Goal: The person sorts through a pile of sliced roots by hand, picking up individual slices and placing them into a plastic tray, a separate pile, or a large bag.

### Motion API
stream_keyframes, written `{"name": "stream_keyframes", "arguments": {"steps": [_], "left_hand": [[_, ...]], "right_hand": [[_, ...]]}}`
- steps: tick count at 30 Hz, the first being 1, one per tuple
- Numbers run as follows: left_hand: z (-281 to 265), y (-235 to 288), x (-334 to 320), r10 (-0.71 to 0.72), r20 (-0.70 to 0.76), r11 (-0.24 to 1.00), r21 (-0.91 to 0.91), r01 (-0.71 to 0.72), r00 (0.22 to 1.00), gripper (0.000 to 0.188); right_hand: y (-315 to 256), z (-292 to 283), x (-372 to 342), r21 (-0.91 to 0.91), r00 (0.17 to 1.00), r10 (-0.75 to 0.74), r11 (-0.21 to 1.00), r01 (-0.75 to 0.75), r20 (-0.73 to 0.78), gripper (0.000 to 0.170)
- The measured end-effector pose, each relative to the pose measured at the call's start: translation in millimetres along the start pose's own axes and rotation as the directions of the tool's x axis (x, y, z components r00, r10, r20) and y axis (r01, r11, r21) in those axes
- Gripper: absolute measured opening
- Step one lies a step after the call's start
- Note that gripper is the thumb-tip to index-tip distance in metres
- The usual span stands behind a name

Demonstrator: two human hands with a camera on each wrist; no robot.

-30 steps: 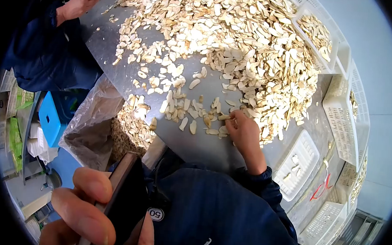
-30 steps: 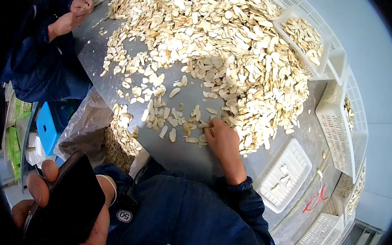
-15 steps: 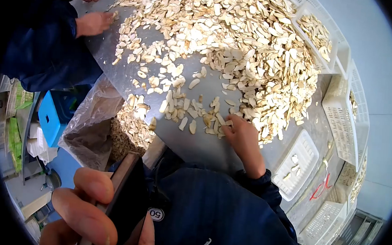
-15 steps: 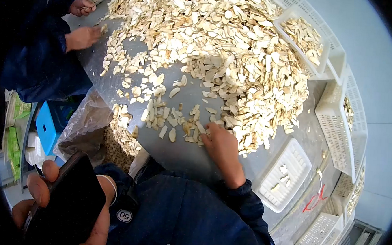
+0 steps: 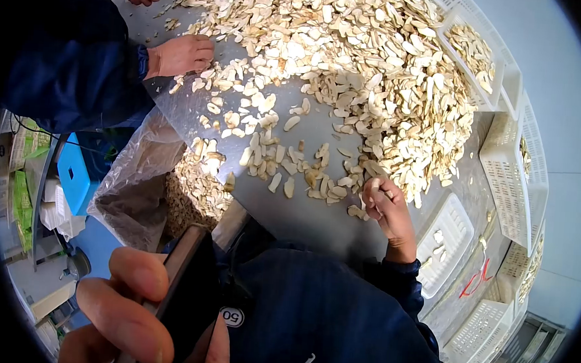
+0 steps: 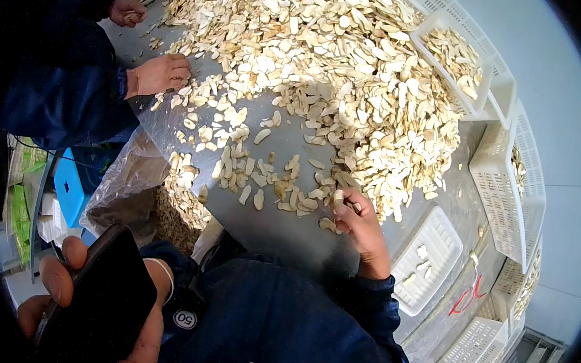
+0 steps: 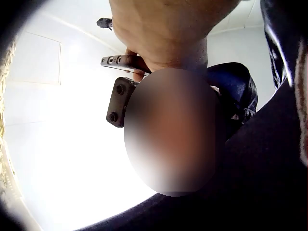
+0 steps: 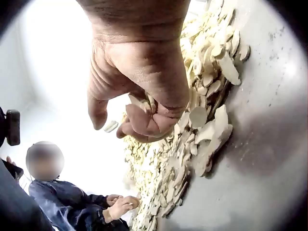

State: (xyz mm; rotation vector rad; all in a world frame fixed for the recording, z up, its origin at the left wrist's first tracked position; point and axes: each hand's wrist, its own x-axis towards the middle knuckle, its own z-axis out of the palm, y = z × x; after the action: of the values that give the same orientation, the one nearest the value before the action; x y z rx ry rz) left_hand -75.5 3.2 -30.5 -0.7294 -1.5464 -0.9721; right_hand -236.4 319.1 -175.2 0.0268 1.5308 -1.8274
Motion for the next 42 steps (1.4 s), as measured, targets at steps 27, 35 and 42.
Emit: {"name": "stream_keyframes", "arguments": {"steps": [27, 35, 42], "left_hand": [[-4.1, 24.4, 26.6, -0.274, 0.173, 0.960, 0.116, 0.256, 0.946, 0.066], [52.1, 12.0, 22.2, -0.014, -0.495, 0.965, 0.221, 0.141, 0.869, 0.068], [22.5, 15.2, 2.5, -0.097, -0.245, 0.992, 0.060, 0.115, 0.965, 0.067]], "right_hand": [[29.5, 11.8, -2.4, -0.475, 0.947, -0.239, 0.873, 0.114, -0.213, 0.016], [23.9, 5.3, -14.3, -0.565, 0.963, -0.216, 0.820, 0.090, -0.161, 0.010], [35.4, 40.7, -0.7, -0.964, 0.883, -0.466, 0.257, 0.067, -0.063, 0.025]]}}
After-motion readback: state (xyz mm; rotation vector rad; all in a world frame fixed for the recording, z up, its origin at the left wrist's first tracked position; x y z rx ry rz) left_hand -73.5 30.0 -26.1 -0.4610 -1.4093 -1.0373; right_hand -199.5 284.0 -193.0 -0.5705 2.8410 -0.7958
